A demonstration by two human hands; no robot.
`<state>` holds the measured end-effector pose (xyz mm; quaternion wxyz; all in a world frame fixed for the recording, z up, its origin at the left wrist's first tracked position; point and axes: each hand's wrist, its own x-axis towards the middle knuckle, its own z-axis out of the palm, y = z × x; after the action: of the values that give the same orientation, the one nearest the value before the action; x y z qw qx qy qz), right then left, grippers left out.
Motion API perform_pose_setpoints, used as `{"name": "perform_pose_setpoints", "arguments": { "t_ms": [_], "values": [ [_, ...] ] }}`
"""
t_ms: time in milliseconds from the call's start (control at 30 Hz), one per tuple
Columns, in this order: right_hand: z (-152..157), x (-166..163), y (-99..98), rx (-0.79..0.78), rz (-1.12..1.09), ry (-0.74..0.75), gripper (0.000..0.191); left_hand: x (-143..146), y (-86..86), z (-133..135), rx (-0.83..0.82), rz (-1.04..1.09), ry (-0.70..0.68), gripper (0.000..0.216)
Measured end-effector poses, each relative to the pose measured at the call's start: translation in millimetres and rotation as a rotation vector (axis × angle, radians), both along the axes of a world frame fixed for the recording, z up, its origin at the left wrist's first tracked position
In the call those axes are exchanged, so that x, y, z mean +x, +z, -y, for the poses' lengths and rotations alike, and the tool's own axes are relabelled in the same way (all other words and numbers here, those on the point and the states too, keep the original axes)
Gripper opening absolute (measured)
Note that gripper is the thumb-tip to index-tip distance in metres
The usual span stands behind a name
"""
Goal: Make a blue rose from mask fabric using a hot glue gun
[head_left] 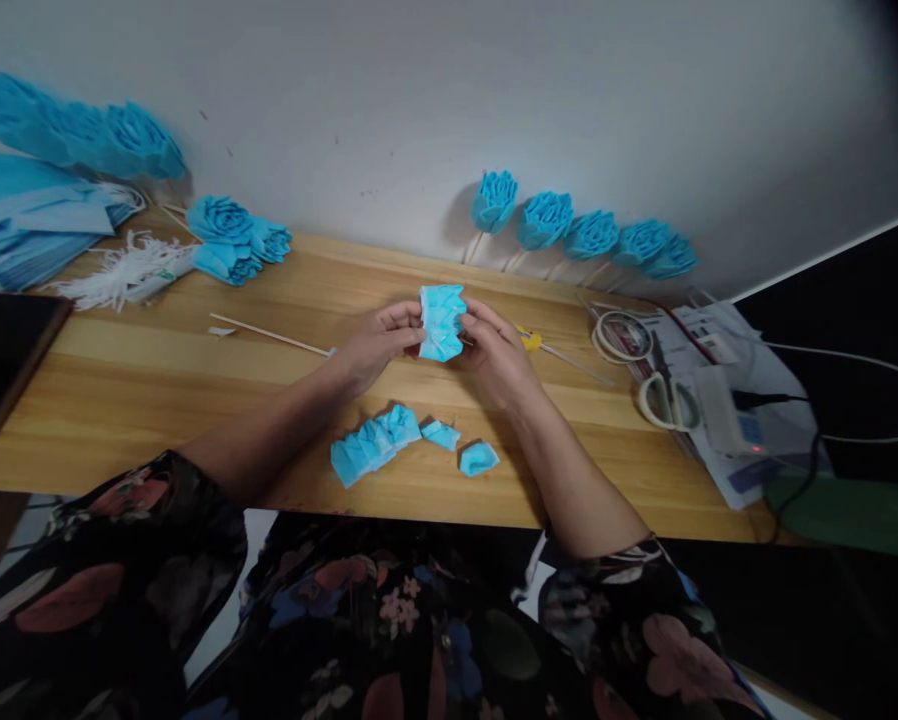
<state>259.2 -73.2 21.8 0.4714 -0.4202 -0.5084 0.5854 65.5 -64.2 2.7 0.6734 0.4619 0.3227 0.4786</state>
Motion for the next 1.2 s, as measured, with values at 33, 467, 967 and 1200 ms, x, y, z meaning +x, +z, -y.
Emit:
{"name": "perform_pose_setpoints", "arguments": {
  "t_ms": [33, 467, 967, 1200],
  "values": [
    [0.8, -0.7, 1.8, -0.001, -0.001, 0.01, 0.035, 0.3, 0.0, -0.2, 0.002, 0.0, 0.009, 0.025],
    [6.7, -5.1, 7.3, 0.016, 0.066, 0.093, 0.042, 2.5, 0.5, 0.2, 0.059, 0.02, 0.008, 0.025],
    [4.9, -0.8, 11.4, -0.051, 0.092, 0.08, 0.048, -1.0, 6.1, -2.0, 0.05, 0.072, 0.025, 0.026],
    [4.8, -1.0, 9.2, -0.079, 0.042, 0.099, 0.047, -1.5, 4.3, -3.1, 0.022, 0.095, 0.09, 0.029]
  ]
}}
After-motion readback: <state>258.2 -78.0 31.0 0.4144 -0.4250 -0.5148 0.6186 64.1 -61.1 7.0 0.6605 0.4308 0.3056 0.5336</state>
